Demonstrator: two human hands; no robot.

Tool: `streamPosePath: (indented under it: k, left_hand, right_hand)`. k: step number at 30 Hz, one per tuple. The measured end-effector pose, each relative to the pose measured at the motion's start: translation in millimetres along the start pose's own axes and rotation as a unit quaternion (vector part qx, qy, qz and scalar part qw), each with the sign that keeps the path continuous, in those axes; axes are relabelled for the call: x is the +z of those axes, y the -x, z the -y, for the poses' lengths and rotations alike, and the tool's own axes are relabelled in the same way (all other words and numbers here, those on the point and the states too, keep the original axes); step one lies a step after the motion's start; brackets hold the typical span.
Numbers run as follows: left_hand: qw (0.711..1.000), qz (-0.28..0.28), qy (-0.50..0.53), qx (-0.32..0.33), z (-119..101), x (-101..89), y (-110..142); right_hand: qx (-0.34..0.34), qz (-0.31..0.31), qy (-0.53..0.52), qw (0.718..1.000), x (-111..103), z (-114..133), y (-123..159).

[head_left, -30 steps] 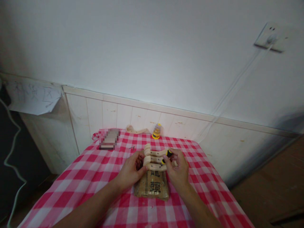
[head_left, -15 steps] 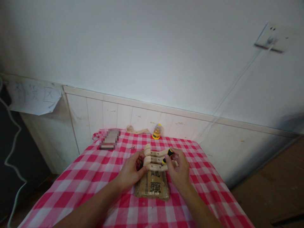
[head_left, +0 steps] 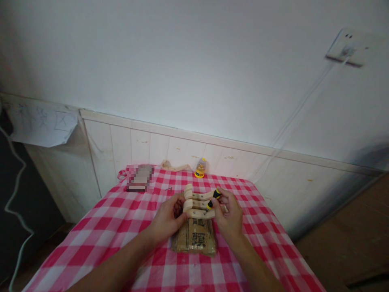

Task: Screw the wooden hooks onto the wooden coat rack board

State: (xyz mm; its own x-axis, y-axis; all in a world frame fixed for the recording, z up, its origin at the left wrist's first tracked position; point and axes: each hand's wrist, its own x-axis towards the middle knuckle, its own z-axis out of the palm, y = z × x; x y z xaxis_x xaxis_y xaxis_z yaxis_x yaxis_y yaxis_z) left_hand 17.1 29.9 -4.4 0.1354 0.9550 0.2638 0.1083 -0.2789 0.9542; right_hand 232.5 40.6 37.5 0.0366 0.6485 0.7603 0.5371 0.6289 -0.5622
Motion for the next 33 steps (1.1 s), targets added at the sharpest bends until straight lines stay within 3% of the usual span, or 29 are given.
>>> streamPosePath:
  k: [21,33]
  left_hand:
    - [1.0,-0.002,-0.006,0.015,7.4,0.1,-0.5]
    - [0.999,-0.008,-0.033,0.007,2.8,-0.8,0.4]
  right_hand:
    - [-0.095,-0.022,0.028,0.995,-2.0,9.6,-6.0]
    - [-0.048,0.007,-0.004,0.999,1.7,5.6,2.1]
